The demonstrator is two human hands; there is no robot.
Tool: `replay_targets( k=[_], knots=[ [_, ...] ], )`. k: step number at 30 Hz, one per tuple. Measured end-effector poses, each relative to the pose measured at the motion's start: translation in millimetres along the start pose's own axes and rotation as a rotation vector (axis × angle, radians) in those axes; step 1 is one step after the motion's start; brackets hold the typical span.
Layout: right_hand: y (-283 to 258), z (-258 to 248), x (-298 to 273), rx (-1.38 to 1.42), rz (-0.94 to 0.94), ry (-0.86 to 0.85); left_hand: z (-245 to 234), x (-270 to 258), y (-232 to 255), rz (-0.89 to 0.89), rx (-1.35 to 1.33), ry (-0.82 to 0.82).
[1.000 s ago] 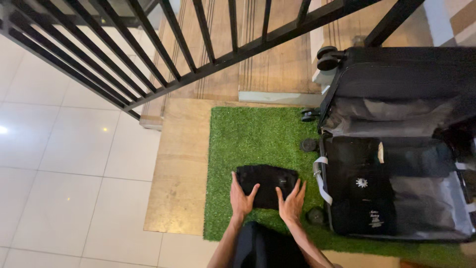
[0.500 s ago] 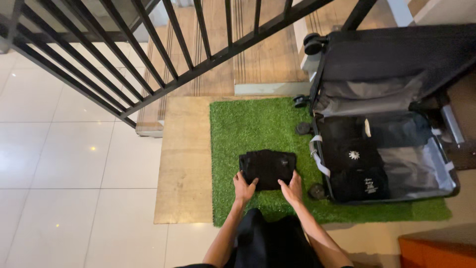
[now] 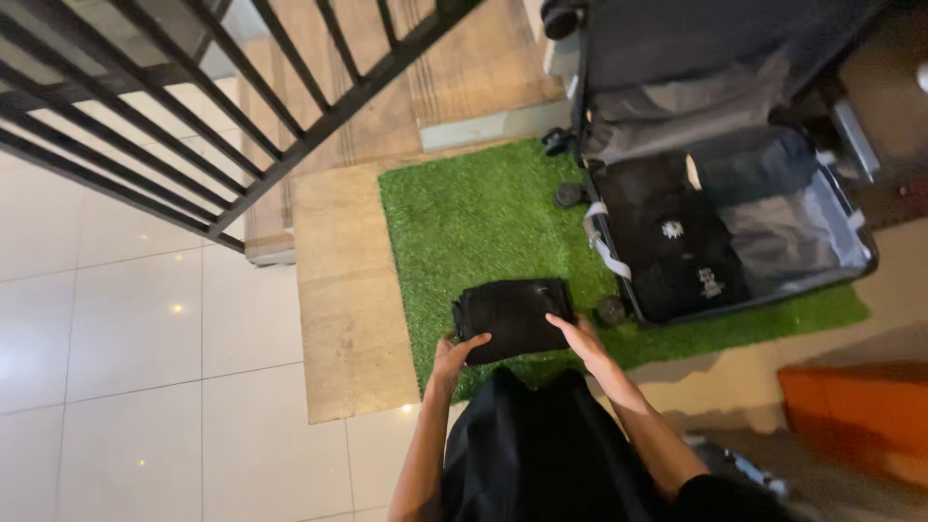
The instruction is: The person folds black pants on a green mat and places them into an open suitcase.
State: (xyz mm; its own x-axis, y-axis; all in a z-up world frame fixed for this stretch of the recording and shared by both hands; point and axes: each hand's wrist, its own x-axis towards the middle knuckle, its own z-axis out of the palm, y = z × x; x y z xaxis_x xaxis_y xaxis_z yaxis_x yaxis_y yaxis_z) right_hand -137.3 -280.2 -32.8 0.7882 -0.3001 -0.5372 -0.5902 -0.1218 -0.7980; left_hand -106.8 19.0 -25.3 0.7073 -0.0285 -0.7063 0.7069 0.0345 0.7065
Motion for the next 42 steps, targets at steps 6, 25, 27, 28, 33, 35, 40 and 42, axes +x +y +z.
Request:
replay_targets(
  k=[6,25,27,28,33,35,40,42],
  knots=[
    [31.7,0.8,-20.6,0.102,0.004,-0.067,7.4,-9.4,-20.9,0.093,-0.077,-0.101],
    [0.9,-153.3,-93.9,0.427,-0.266,-0.078,129.7,-86.5,53.8,0.291,0.013,-0.252],
    [3.3,-181.7,-91.2,0.33,-0.186,-0.011,157.4,-87.9,51.3,0.279,0.061,-0.243],
    [4.4,-195.6,-90.0,0.28,-0.145,0.02,171.9,-87.9,49.6,0.27,0.053,-0.247],
    [24.1,-263.8,-78.6,0.396,-0.236,0.014,247.6,-91.5,41.4,0.223,0.07,-0.271],
    [39.9,-288.3,-75.7,0.434,-0.257,0.018,277.1,-97.4,43.0,0.207,0.065,-0.288],
    [71.1,-343.5,-69.0,0.406,-0.189,0.052,336.7,-112.9,35.9,0.235,0.077,-0.32],
    [75.9,-362.6,-70.7,0.43,-0.217,0.046,352.4,-111.4,24.5,0.27,0.095,-0.306]
  ],
)
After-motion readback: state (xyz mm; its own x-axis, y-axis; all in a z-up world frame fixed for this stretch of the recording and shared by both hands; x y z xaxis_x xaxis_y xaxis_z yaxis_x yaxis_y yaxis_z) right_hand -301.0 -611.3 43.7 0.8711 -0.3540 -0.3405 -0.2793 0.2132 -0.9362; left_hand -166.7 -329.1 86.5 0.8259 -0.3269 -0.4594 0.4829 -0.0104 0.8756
